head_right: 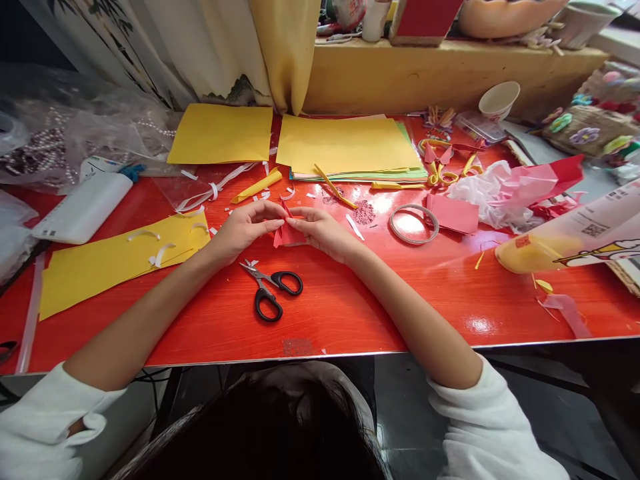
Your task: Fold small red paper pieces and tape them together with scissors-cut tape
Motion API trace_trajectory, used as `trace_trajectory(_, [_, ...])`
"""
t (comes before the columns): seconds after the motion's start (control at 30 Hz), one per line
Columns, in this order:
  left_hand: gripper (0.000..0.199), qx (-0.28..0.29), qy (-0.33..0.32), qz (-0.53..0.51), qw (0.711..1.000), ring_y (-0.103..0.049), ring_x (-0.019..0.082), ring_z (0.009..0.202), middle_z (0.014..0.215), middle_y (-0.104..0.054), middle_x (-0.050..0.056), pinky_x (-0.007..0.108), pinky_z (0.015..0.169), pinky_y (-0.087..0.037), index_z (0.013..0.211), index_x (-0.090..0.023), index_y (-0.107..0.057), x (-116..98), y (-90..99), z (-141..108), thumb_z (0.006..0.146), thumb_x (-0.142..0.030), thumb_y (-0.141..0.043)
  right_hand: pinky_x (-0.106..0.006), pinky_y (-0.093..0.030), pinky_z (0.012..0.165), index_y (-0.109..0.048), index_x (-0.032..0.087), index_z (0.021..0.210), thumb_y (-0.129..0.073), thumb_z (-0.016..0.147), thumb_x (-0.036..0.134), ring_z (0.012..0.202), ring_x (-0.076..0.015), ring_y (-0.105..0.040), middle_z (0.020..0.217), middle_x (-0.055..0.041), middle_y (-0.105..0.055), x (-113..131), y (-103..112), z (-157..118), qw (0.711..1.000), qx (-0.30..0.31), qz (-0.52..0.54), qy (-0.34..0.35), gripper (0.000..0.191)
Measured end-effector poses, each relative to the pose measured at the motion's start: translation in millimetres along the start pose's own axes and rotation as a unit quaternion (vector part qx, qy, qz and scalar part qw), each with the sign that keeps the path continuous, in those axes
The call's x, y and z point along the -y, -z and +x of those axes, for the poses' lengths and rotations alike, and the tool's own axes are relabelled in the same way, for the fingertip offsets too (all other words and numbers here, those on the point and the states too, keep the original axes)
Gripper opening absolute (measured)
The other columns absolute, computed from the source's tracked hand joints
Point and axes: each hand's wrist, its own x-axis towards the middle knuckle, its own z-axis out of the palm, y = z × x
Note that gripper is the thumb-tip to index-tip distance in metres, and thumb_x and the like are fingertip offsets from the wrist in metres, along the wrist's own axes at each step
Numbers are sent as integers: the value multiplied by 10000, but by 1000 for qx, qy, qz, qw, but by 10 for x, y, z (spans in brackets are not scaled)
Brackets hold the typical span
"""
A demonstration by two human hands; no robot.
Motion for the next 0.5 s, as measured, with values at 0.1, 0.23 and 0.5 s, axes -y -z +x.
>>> trace_trajectory(0.1, [241,-23,-18,23,999,-558,127,901,938,-589,16,250,840,-433,938,-168,-557,28,-26,5,735,-253,-656,-202,-505,675,-633,155,911,-592,823,168,777,-105,-608,850,-19,-651,0,-21,2,998,-27,-56,-4,97])
trace_trajectory(0.23, [372,-53,-14,8,998,-539,96,805,866,-533,-22,244,796,-438,961,-197,-430,68,-52,8,696,-222,-690,-163,-409,543,-618,155,919,-618,809,211,638,-65,-536,765,19,-611,-5,0,6,994,-30,-109,-1,124])
trace_trajectory(0.5, [329,-69,14,13,997,-527,90,773,844,-502,-26,252,772,-441,905,-191,-431,20,-89,2,677,-168,-667,-243,-447,710,-642,179,991,-696,741,286,781,-120,-591,873,-15,-666,4,64,5,985,73,-154,4,278])
